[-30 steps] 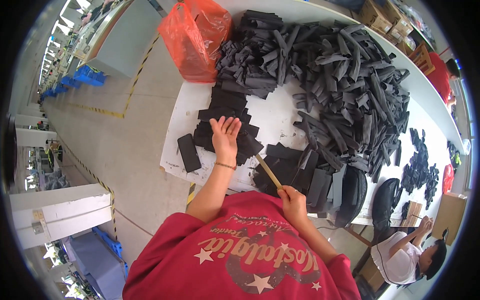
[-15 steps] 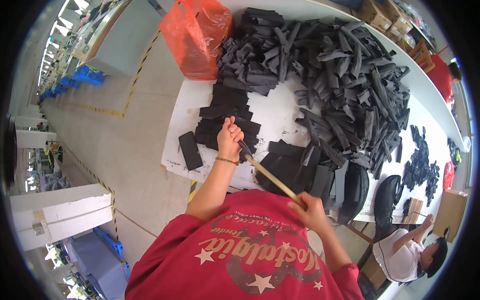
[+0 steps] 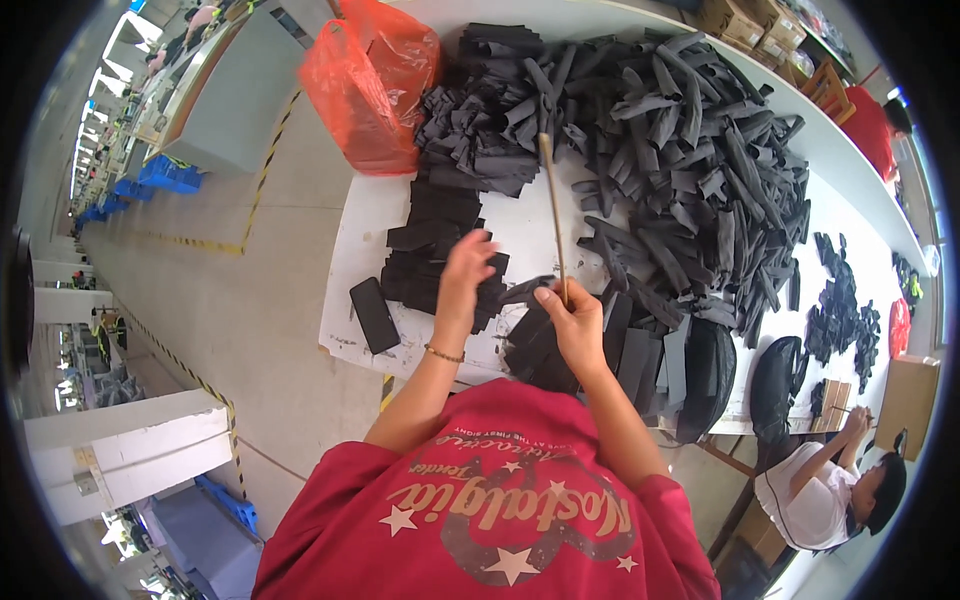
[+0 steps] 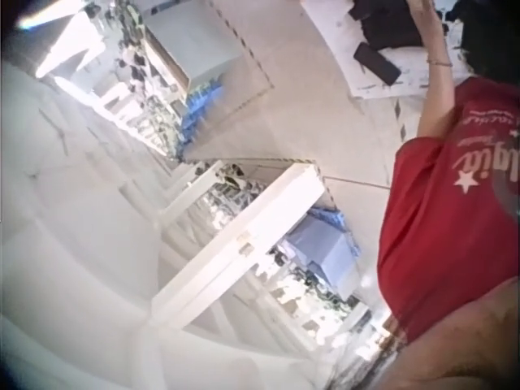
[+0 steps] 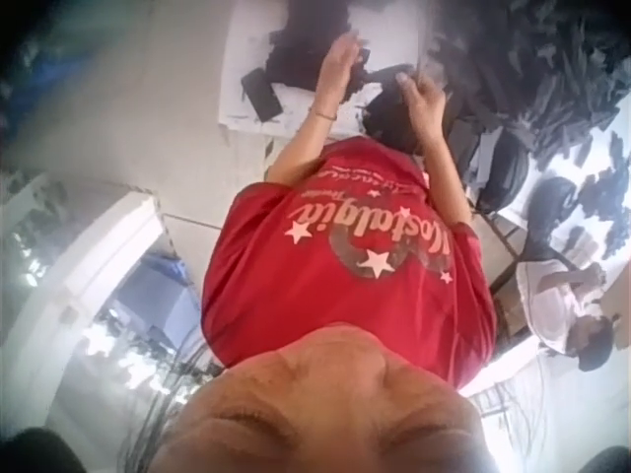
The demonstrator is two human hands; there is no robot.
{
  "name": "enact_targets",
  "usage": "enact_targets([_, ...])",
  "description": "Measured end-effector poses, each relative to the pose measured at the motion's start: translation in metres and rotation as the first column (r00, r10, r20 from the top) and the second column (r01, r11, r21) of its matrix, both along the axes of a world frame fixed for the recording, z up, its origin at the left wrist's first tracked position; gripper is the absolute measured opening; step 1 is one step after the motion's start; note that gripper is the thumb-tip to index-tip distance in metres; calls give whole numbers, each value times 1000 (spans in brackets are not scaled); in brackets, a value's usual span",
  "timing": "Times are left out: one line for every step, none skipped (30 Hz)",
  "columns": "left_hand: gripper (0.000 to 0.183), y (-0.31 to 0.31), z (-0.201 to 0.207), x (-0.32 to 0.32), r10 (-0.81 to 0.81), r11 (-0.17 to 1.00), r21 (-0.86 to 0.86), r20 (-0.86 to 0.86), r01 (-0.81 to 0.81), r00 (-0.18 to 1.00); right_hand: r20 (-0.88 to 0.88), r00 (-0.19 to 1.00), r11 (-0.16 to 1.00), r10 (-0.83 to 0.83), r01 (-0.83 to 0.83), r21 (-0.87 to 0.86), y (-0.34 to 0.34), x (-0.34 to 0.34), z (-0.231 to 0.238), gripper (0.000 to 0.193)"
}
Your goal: The recorder picks up black foam blocks, uses a wooden stick to apply pressure or adhesive to the center, and stacks the processed pieces.
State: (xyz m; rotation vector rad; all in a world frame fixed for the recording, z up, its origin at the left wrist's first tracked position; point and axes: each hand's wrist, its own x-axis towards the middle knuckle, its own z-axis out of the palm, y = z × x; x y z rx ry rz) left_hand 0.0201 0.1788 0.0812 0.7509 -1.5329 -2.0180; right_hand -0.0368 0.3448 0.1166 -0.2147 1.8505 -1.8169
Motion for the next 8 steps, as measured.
enact_targets([41, 6, 15, 8, -337, 935, -101, 41, 339, 941, -17, 1000, 999, -2, 3, 35, -1, -2, -2, 14])
enact_targets([37, 17, 13, 14, -496, 864, -53, 85, 501, 864, -16, 1000, 999, 3, -2, 32, -6, -5, -1, 14])
enact_targets([34, 26, 25, 16, -701, 700, 263, 79, 663, 709, -133, 987, 996, -90, 86, -30, -9, -12, -2, 15])
enact_targets([34, 47, 18, 22, -636, 716, 419, 60, 559, 769, -241, 952, 981, -186, 166, -102, -12, -19, -3, 16])
enact_targets([35, 60, 19, 28, -597, 727, 418, -8, 545, 802, -177, 963, 979, -201, 192, -65, -7, -28, -5, 10])
enact_targets([35, 62, 19, 30, -603, 722, 419, -8, 550, 798, -177, 962, 978, -208, 199, -64, -7, -28, -6, 10])
enact_targets([35, 63, 20, 32, -631, 712, 407, 15, 572, 775, -101, 965, 967, -243, 232, -105, -7, -28, -7, 9])
enact_targets([35, 65, 23, 32, -655, 702, 397, 36, 591, 754, -25, 963, 954, -269, 263, -141, -8, -25, -5, 7])
